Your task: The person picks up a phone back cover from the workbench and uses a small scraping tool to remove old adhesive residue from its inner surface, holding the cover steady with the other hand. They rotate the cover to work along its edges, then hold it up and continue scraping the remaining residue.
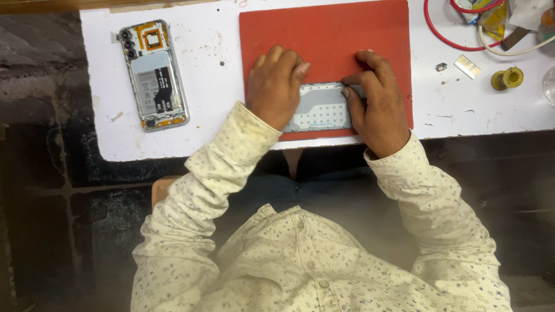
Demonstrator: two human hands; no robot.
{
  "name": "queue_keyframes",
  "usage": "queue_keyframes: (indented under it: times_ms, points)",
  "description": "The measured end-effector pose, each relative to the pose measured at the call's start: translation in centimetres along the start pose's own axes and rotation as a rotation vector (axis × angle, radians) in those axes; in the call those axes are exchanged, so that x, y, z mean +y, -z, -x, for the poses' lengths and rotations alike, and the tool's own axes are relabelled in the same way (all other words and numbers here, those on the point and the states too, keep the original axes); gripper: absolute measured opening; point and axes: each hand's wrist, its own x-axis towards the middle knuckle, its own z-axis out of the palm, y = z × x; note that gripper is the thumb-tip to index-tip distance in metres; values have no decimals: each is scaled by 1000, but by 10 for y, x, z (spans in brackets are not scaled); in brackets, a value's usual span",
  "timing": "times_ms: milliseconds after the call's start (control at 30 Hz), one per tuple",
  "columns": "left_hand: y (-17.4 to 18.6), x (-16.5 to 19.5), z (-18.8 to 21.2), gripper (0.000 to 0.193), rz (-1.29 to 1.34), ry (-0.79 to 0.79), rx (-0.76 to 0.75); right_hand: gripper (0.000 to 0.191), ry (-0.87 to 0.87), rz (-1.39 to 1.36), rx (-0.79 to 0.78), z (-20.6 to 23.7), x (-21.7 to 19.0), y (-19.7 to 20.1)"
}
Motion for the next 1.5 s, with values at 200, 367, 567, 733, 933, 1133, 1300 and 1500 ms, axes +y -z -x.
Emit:
queue_keyframes:
  times_ms: [200,367,567,733,933,1133,1300,1500]
  points:
    - [11,0,-2,25,102,17,-46,13,1,-6,15,-1,3,-5]
    - [13,14,-8,29,32,96,-79,12,34,17,20,-1,4,-7]
    - [6,11,-6,32,-52,25,-47,10,52,10,2,-3,4,-7]
    - [7,-3,-8,27,65,35,-51,10,42,27,14,-3,2,-7]
    - [10,1,-10,32,93,86,-111,10,8,4,16,-3,3,-7]
    - [7,17,-9,36,-27,77,-60,14,4,4,9,-2,-2,-1]
    - [0,14,-4,32,-110,-4,-5,22,20,4,57,-1,-1,2]
    - [5,19,9,33,-91,2,17,20,-100,-214,114,0,22,5]
